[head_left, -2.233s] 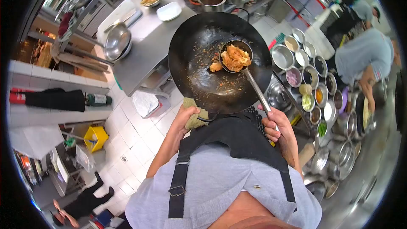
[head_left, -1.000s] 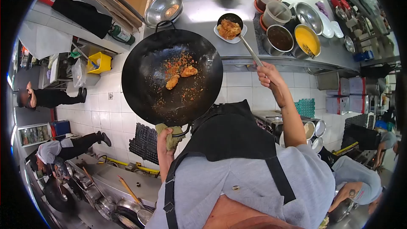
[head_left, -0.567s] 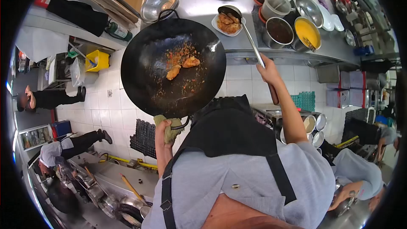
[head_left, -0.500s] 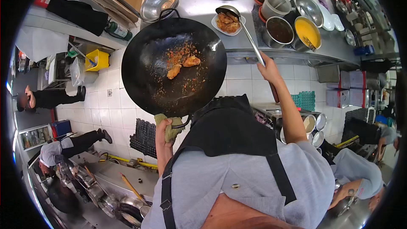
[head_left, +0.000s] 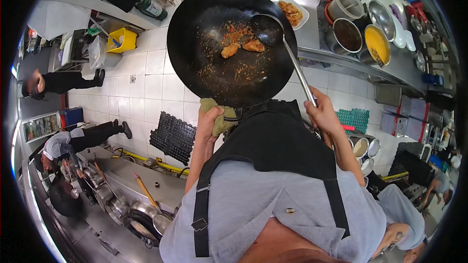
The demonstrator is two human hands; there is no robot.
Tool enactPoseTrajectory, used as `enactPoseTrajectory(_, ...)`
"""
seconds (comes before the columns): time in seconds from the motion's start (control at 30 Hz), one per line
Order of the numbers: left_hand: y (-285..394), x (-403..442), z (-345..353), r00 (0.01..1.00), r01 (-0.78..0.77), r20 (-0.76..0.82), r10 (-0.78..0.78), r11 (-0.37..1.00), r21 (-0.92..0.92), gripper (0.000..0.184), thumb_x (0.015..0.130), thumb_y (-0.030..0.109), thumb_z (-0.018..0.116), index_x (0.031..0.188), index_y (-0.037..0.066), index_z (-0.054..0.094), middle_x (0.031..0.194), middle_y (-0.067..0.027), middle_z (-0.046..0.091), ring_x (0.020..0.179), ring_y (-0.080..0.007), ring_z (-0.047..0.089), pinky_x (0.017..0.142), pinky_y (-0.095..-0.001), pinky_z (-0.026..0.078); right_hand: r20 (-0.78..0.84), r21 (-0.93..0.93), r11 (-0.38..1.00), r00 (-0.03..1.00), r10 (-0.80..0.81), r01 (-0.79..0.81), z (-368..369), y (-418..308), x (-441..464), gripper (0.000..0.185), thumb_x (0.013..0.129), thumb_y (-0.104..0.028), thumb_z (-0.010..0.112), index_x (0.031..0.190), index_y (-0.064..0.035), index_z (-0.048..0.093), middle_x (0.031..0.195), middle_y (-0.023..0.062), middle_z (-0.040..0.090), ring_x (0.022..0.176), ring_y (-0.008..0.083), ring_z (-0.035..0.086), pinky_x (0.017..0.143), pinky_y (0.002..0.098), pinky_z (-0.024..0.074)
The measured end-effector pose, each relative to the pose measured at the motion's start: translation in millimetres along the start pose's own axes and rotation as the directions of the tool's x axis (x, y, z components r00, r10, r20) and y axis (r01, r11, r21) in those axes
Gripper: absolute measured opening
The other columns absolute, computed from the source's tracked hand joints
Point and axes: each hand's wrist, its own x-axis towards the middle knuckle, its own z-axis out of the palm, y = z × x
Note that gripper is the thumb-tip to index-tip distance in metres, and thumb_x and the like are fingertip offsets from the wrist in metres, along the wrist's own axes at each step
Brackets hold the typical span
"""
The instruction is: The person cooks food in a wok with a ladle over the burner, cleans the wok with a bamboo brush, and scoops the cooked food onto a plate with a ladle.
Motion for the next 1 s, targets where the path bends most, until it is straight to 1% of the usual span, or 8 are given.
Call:
enactPoseTrajectory(0.1,1.2,11.0,-2.9,0.999,-0.016,0.033,0.014,0.999,0.046,0.033,0.076,0.000,0.061,0.109,-0.002,0.057,0.094,-0.0104,0.064,0.081,-0.0228,0.068,0.070,-0.0364,0.059,0.080,-0.010,0.999,0.996,0.045,-0.044,7.8,-5.7,-10.4,0.043,0.097,-0.007,0.053,0.138,0.0045,0.045,0.056,-0.0030,0.045,0.037,0.0072,0.042,0.034,0.0242,0.0351)
enactPoseTrajectory(0.3,19.1,13.6,15.7,0.997,0.046,0.069,-0.046,0.999,-0.007,0.035,0.077,0.003,0.060,0.112,-0.003,0.055,0.094,-0.0128,0.064,0.082,-0.0247,0.069,0.070,-0.0382,0.060,0.374,0.428,0.856,0.919,0.122,-0.288,-13.3,-5.8,-34.3,0.038,0.098,-0.011,0.053,0.132,0.0026,0.048,0.058,-0.0026,0.046,0.035,0.0053,0.042,0.030,0.0207,0.0361)
enactPoseTrajectory(0.4,20.1,13.0,9.0,0.993,0.071,0.093,-0.070,0.997,-0.014,0.040,0.078,0.007,0.061,0.115,-0.004,0.051,0.096,-0.0169,0.065,0.076,-0.0281,0.070,0.065,-0.0397,0.062,0.388,0.239,0.933,0.907,0.162,-0.269,-12.2,-9.2,-40.0,0.039,0.098,-0.013,0.053,0.133,0.0027,0.048,0.059,-0.0028,0.046,0.035,0.0045,0.043,0.030,0.0201,0.0382)
enactPoseTrajectory(0.6,21.3,11.8,6.9,0.987,0.146,0.074,-0.144,0.989,-0.027,0.038,0.080,0.010,0.061,0.115,-0.003,0.051,0.093,-0.0175,0.066,0.074,-0.0285,0.069,0.063,-0.0398,0.061,0.507,0.367,0.870,0.855,0.109,-0.329,-22.1,-17.3,-37.4,0.043,0.097,-0.014,0.054,0.135,0.0033,0.046,0.060,-0.0031,0.045,0.035,0.0035,0.043,0.030,0.0197,0.0381)
enactPoseTrajectory(0.7,19.2,2.7,9.3,0.991,0.133,0.039,-0.131,0.990,-0.055,0.033,0.081,0.014,0.061,0.110,-0.001,0.054,0.092,-0.0160,0.066,0.075,-0.0277,0.068,0.062,-0.0383,0.058,0.454,0.423,0.843,0.883,0.120,-0.332,-23.0,-25.5,-40.2,0.044,0.098,-0.016,0.055,0.136,0.0044,0.046,0.061,-0.0032,0.044,0.036,0.0032,0.042,0.030,0.0194,0.0371)
enactPoseTrajectory(0.73,16.5,3.5,-1.6,0.983,0.184,0.044,-0.179,0.973,-0.137,0.047,0.079,0.003,0.059,0.125,-0.006,0.049,0.109,-0.0201,0.065,0.093,-0.0336,0.070,0.081,-0.0447,0.061,0.429,0.455,0.840,0.899,0.084,-0.295,-29.1,-26.5,-40.0,0.043,0.098,-0.016,0.055,0.136,0.0043,0.046,0.061,-0.0033,0.043,0.036,0.0032,0.042,0.029,0.0193,0.0366)
enactPoseTrajectory(0.83,11.7,2.2,-15.4,0.979,0.199,-0.022,-0.203,0.973,-0.118,0.044,0.079,0.005,0.060,0.121,-0.004,0.051,0.106,-0.0183,0.065,0.089,-0.0312,0.070,0.077,-0.0421,0.061,0.333,0.555,0.812,0.943,-0.017,-0.181,-43.8,-31.6,-35.3,0.042,0.098,-0.015,0.055,0.135,0.0036,0.047,0.061,-0.0031,0.042,0.035,0.0033,0.040,0.029,0.0194,0.0329)
enactPoseTrajectory(1.0,15.9,-6.2,-14.0,0.986,0.131,-0.089,-0.138,0.988,-0.085,0.038,0.079,0.008,0.061,0.115,-0.001,0.054,0.100,-0.0165,0.065,0.081,-0.0281,0.070,0.068,-0.0388,0.061,0.008,0.360,0.933,0.999,-0.035,0.030,-58.7,-36.0,-1.5,0.043,0.096,-0.012,0.054,0.136,0.0019,0.045,0.060,-0.0023,0.042,0.035,0.0059,0.038,0.031,0.0231,0.0338)
